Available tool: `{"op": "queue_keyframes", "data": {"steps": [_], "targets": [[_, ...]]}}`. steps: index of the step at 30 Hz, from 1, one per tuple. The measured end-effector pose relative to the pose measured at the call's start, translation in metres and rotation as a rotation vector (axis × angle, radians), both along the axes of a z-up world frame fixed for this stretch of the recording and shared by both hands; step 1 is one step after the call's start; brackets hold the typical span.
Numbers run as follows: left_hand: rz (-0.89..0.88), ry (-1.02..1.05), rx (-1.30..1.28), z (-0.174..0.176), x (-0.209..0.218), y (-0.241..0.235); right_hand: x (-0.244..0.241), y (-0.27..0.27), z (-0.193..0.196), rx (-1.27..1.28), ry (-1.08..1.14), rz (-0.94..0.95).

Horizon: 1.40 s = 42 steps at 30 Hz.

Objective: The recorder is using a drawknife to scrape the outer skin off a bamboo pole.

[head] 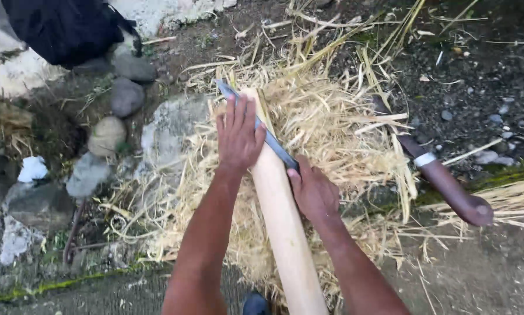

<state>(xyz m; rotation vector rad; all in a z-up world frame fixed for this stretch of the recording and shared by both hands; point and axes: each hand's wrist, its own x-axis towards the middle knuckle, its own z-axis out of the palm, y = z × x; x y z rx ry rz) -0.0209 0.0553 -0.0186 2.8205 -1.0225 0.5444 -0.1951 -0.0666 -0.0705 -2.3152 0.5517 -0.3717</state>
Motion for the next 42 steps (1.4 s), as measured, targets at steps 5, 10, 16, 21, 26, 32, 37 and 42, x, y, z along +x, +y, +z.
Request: {"op": "queue_keyframes", "data": {"steps": [5,10,16,21,26,32,37,42], "targets": [[0.012,0.003,-0.012,-0.003,-0.006,-0.003,-0.015,-0.001,0.008,0.011,0.048,0.037],[0.087,0.017,-0.033,-0.013,-0.014,0.003,-0.019,0.004,0.004,0.041,0.098,0.086],[0.116,-0.06,0.058,-0.01,-0.015,0.003,-0.018,0.007,0.005,0.004,0.091,0.041],[-0.112,-0.125,0.096,0.007,0.007,0.014,-0.012,0.008,-0.009,-0.076,0.082,0.012],[-0.338,-0.14,0.136,0.036,0.02,0.04,-0.014,0.011,-0.009,-0.088,0.13,0.005],[-0.431,-0.162,0.223,0.062,0.028,0.068,-0.022,0.001,-0.003,-0.269,0.04,0.139],[-0.286,0.142,0.285,0.022,0.027,0.098,-0.02,-0.024,0.025,-0.818,0.042,0.29],[-0.087,0.412,0.053,-0.007,0.037,0.09,0.033,-0.081,0.029,-1.14,0.121,0.486]]}}
